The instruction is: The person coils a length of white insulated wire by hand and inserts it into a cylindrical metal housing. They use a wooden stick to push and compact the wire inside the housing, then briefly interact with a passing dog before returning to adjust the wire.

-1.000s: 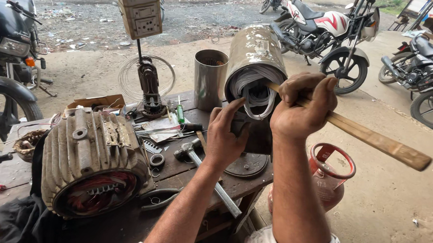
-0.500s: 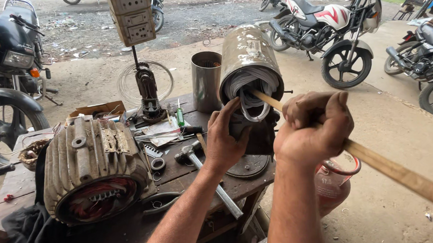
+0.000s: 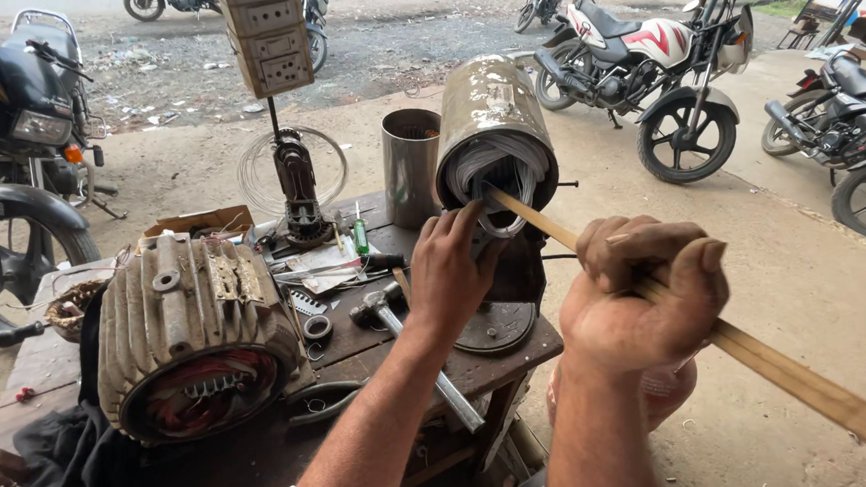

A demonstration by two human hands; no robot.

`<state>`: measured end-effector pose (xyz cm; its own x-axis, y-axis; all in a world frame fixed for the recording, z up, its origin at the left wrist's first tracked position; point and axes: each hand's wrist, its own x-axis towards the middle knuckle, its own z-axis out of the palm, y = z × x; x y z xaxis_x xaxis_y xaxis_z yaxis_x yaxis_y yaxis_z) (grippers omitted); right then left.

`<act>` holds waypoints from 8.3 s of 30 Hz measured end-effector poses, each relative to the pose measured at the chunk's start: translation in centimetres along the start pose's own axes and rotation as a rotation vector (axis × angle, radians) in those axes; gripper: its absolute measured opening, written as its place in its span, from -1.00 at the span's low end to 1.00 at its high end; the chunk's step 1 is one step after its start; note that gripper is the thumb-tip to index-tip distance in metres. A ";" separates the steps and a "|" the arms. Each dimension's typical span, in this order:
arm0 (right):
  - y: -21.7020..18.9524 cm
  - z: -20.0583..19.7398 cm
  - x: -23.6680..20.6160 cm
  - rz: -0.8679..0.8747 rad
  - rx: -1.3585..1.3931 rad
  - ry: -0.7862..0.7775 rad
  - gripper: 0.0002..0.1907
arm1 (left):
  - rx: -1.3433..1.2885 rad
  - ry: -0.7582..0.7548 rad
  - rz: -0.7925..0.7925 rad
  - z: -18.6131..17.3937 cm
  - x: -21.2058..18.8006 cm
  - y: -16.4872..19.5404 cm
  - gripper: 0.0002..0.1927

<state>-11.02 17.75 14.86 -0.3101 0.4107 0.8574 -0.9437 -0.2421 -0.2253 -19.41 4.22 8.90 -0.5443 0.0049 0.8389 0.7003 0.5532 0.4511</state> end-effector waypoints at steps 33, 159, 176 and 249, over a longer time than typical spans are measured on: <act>8.8 3.3 3.9 0.117 -0.152 0.031 -0.30 | -0.022 0.066 -0.107 -0.1 0.1 -3.5 -0.52; 7.9 1.2 2.3 0.117 -0.141 -0.088 -0.27 | 0.296 -0.311 0.138 0.5 3.7 -4.0 -0.74; 8.1 2.9 -0.7 0.094 -0.266 -0.021 -0.36 | 0.237 -0.212 0.181 -1.3 2.7 -3.3 -0.69; 1.5 -4.7 -0.7 0.078 -0.040 -0.192 -0.20 | 0.097 0.140 0.428 -2.7 9.6 0.8 -0.53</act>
<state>-12.79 21.21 11.69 -0.3580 0.2158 0.9084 -0.9229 -0.2298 -0.3091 -22.84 2.44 18.09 -0.1427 0.1409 0.9797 0.7982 0.6016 0.0298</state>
